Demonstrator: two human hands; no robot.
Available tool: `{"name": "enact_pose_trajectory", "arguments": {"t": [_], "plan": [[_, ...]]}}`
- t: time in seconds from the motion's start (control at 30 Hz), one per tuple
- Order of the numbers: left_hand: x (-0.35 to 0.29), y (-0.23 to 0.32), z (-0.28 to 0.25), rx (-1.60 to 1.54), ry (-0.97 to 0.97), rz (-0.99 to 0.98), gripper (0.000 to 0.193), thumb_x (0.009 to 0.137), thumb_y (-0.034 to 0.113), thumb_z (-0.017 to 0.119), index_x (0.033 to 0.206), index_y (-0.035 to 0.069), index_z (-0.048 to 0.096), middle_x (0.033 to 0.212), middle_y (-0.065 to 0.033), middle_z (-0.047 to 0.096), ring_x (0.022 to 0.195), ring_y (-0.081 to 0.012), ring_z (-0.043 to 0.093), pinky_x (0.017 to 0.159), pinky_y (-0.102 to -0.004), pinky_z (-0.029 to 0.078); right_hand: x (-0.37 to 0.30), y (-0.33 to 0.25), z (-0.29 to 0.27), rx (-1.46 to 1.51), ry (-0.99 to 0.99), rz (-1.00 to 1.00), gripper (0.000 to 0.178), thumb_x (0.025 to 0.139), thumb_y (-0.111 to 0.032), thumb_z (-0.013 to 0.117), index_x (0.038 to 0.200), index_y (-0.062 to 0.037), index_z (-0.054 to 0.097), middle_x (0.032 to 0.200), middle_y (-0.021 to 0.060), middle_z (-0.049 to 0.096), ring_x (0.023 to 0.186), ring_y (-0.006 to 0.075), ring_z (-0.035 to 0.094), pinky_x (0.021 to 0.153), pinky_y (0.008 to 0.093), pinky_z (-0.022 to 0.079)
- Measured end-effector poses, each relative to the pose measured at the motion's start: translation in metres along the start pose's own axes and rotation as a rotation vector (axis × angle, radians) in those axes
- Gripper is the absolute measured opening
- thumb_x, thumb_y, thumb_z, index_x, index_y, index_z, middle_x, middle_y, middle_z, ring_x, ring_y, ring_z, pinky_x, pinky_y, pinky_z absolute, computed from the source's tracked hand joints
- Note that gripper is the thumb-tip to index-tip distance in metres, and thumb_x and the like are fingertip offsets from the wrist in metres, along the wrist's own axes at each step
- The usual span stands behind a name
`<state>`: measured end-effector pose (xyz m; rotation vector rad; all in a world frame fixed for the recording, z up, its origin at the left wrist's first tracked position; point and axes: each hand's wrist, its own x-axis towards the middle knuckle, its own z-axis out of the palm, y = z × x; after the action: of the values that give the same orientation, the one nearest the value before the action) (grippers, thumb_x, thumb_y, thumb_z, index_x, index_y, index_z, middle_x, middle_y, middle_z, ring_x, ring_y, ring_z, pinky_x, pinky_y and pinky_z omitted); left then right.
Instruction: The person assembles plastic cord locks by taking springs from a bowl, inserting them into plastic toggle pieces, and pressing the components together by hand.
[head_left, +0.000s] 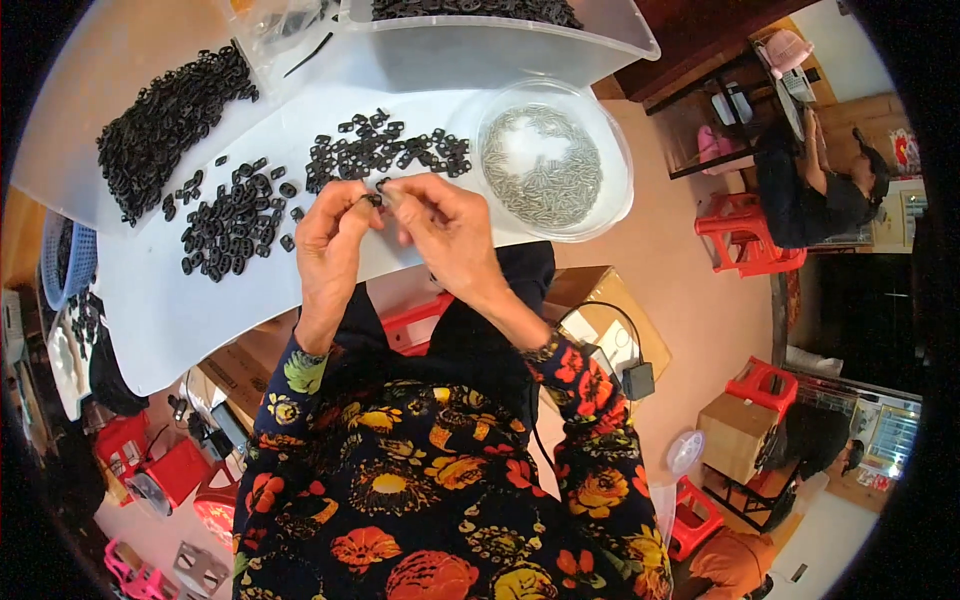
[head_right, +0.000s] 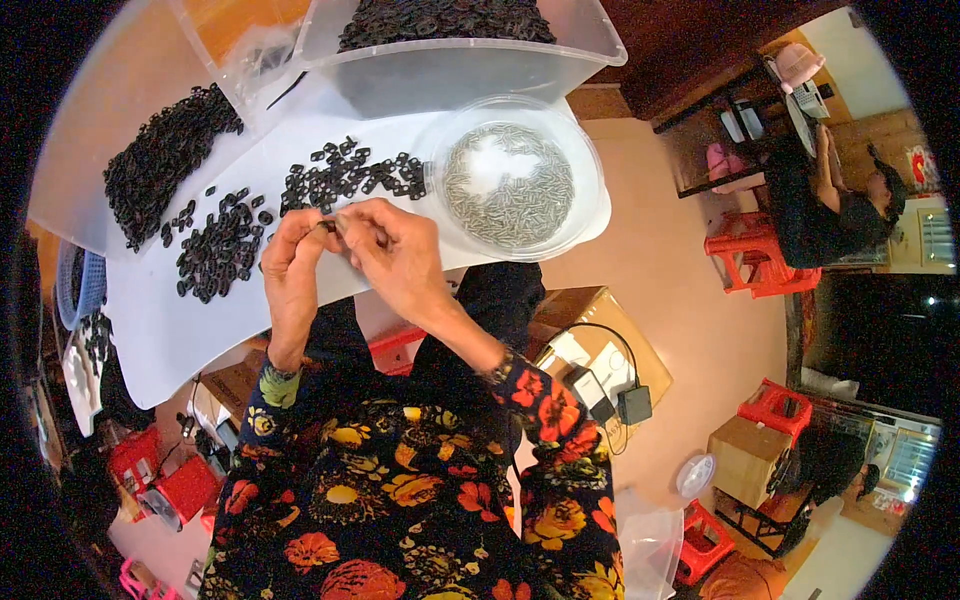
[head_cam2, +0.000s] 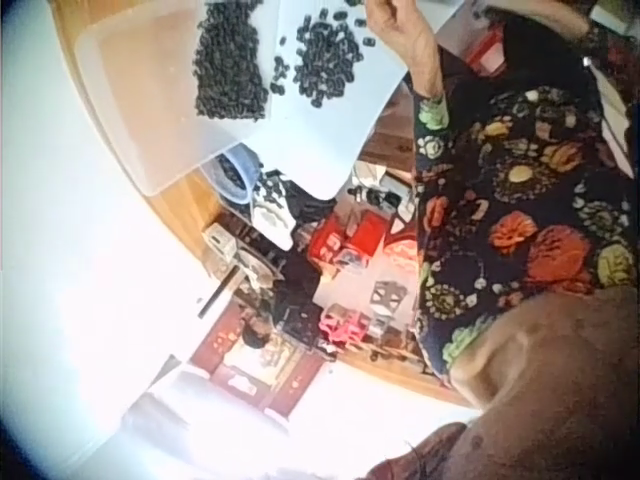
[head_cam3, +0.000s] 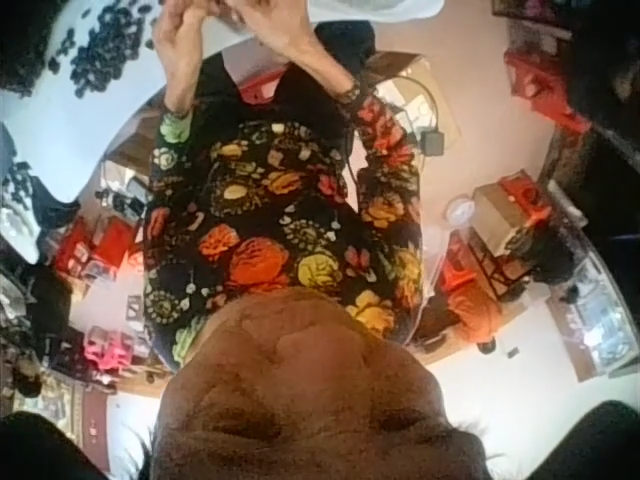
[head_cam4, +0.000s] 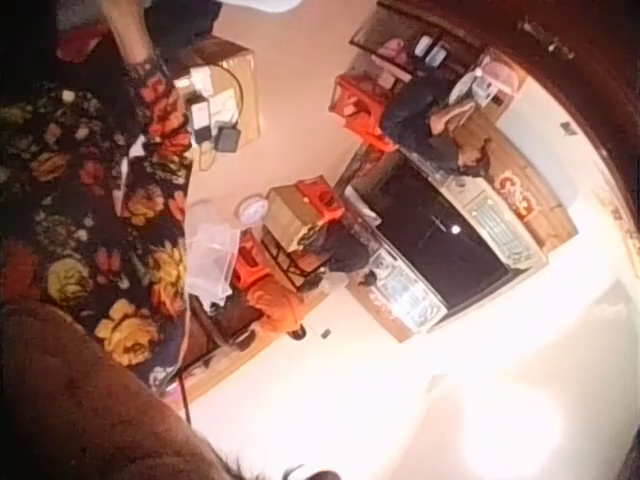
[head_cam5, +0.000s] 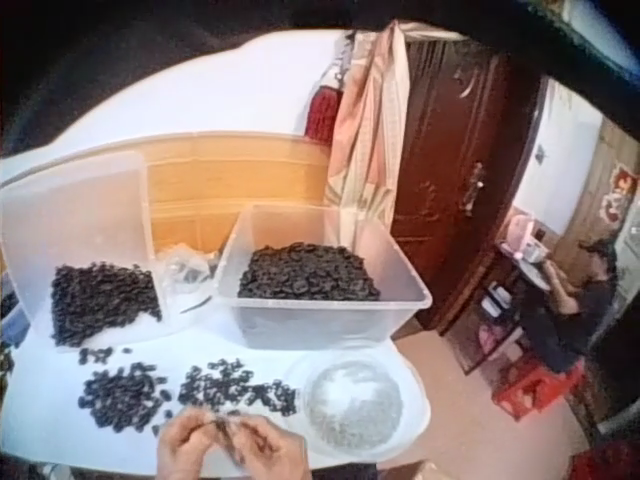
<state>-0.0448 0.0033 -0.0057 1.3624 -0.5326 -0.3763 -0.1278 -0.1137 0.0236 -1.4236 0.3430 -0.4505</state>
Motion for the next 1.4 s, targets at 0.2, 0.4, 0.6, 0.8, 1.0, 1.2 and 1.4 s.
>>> {"name": "enact_pose_trajectory", "arguments": {"t": [0.2, 0.4, 0.6, 0.8, 1.0, 1.2, 1.4], "plan": [[-0.006, 0.000, -0.003, -0.048, 0.001, -0.087, 0.007, 0.090, 0.004, 0.051, 0.093, 0.001, 0.057, 0.075, -0.0018, 0.057, 0.074, -0.0106, 0.055, 0.078, -0.0264, 0.046, 0.028, -0.036, -0.095, -0.712, 0.182, -0.219, 0.011, 0.084, -0.004, 0.058, 0.093, -0.0030, 0.065, 0.069, 0.0090, 0.061, 0.057, 0.0107, 0.054, 0.054, 0.0264, 0.046], [-0.005, -0.002, -0.001, -0.029, -0.028, -0.089, 0.006, 0.091, 0.004, 0.051, 0.092, 0.001, 0.056, 0.075, -0.0016, 0.057, 0.075, -0.0102, 0.054, 0.077, -0.0252, 0.045, 0.062, -0.021, -0.164, -1.216, 0.132, -0.377, 0.017, 0.080, 0.000, 0.056, 0.093, -0.0017, 0.065, 0.086, 0.0167, 0.063, 0.071, 0.0321, 0.062, 0.066, 0.0397, 0.050], [-0.010, 0.001, -0.005, 0.052, -0.034, -0.117, 0.006, 0.090, 0.004, 0.051, 0.091, 0.002, 0.056, 0.076, -0.0010, 0.056, 0.075, -0.0092, 0.054, 0.073, -0.0235, 0.043, 0.060, -0.032, -0.151, -1.123, 0.008, -0.313, 0.016, 0.078, 0.002, 0.056, 0.089, -0.0017, 0.066, 0.083, 0.0168, 0.063, 0.070, 0.0325, 0.062, 0.066, 0.0391, 0.050], [-0.009, 0.000, -0.003, 0.040, -0.026, -0.101, 0.005, 0.088, 0.002, 0.052, 0.090, 0.002, 0.057, 0.077, 0.0001, 0.056, 0.072, -0.0068, 0.053, 0.068, -0.0202, 0.042, 0.063, -0.036, -0.162, -1.091, 0.091, -0.276, 0.015, 0.077, 0.001, 0.058, 0.089, -0.0025, 0.067, 0.080, 0.0158, 0.064, 0.069, 0.0291, 0.063, 0.064, 0.0361, 0.050], [-0.010, 0.000, -0.002, 0.025, -0.035, -0.093, 0.006, 0.089, 0.002, 0.052, 0.092, 0.002, 0.056, 0.077, 0.0004, 0.056, 0.072, -0.0066, 0.053, 0.068, -0.0197, 0.042, 0.068, -0.035, -0.155, -1.116, -0.016, -0.273, 0.009, 0.076, -0.003, 0.062, 0.083, -0.0012, 0.067, 0.081, 0.0157, 0.064, 0.071, 0.0311, 0.063, 0.066, 0.0382, 0.050], [-0.011, 0.001, -0.003, 0.048, -0.069, -0.111, 0.011, 0.091, 0.006, 0.051, 0.097, 0.000, 0.058, 0.083, -0.0024, 0.058, 0.076, -0.0088, 0.054, 0.074, -0.0240, 0.044, 0.077, -0.029, -0.152, -1.314, -0.115, -0.283, 0.010, 0.075, -0.007, 0.060, 0.079, -0.0018, 0.067, 0.081, 0.0162, 0.064, 0.074, 0.0357, 0.062, 0.069, 0.0426, 0.049], [-0.011, 0.004, -0.001, 0.044, -0.046, -0.128, 0.009, 0.090, 0.005, 0.052, 0.094, 0.000, 0.058, 0.083, -0.0029, 0.059, 0.073, -0.0091, 0.054, 0.071, -0.0236, 0.044, 0.080, -0.031, -0.145, -1.511, -0.169, -0.334, 0.008, 0.074, -0.007, 0.060, 0.074, 0.0004, 0.063, 0.081, 0.0185, 0.063, 0.074, 0.0371, 0.061, 0.069, 0.0435, 0.049]]}}
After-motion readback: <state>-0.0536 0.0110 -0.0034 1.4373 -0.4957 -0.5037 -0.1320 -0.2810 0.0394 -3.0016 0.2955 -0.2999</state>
